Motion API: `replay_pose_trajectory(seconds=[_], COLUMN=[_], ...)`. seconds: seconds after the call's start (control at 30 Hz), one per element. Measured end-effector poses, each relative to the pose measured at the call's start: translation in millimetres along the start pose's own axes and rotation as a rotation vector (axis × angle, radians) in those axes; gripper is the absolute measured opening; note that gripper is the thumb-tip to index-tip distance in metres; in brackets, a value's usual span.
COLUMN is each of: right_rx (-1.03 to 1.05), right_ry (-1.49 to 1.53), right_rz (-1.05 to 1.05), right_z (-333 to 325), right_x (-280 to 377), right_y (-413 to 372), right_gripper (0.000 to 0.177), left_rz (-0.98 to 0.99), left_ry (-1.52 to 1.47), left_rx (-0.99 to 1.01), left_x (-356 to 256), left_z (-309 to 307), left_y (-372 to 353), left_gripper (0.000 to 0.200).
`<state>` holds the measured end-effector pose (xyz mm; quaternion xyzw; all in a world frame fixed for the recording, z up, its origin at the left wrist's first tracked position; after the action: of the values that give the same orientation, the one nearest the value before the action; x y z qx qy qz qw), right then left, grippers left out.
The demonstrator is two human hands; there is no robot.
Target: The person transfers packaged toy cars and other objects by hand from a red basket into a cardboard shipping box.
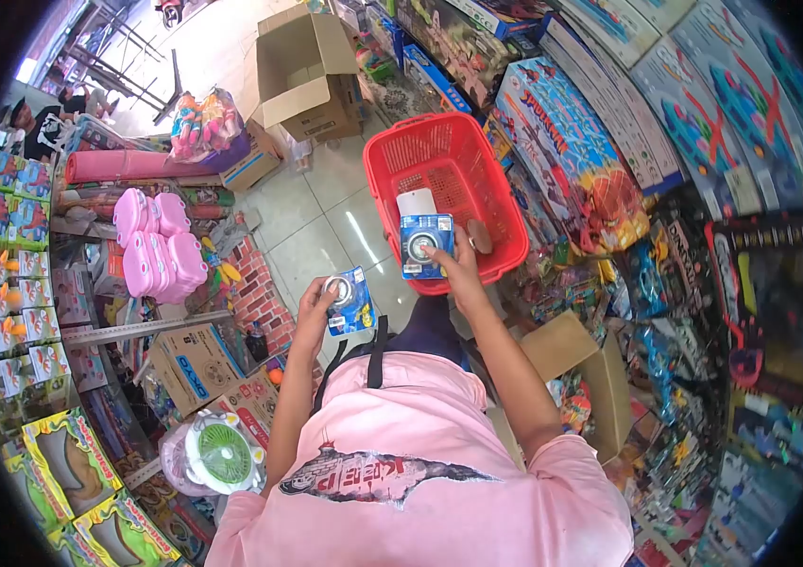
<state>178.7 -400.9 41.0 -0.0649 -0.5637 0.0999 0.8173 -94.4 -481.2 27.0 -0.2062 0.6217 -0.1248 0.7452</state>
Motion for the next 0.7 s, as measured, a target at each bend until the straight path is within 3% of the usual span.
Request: replay_pose_trajectory(seconds=[0.23, 0.33, 0.63, 0.7], right_rx=[-0.116, -0.159, -0.351, -0.409], right_ry=[0.035, 0.024, 0.081, 0.056], right_rz=[-0.028, 0.0, 0.057, 0.025], right_z=[23.5, 31.9, 5.1, -6.1], right_x=[-48.1, -53.0, -81.1, -82.6], right_y=[-86.9, -135.0, -256.3, -275.4], right_gripper=[0.067, 0.067, 0.065, 0.062], left_rz=[0.016, -0.013, -0.092, 0.001], left_ry=[-0.012, -0.008, -0.033, 0.042], left_rx=[0.092, 0.155, 0.388, 0.471], left_x=[30.6, 44.8, 71.7, 72.6], left_z=[-47.4, -56.9, -32.5, -16.2], left_y=[-48.7, -67.4, -99.4, -102.5], left_gripper=[0.017, 0.018, 0.047, 0.055])
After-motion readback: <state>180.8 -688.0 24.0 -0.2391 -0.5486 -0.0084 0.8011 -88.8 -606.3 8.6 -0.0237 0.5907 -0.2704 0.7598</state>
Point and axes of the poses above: each hand's wrist, its own y-axis towards the middle knuckle, its own z-axis out of the palm, x = y × z, the point moved 2 cm from there along y, towards the middle knuckle, and after that the axes turned 3 degrees about -z, right-handed, at the moved point
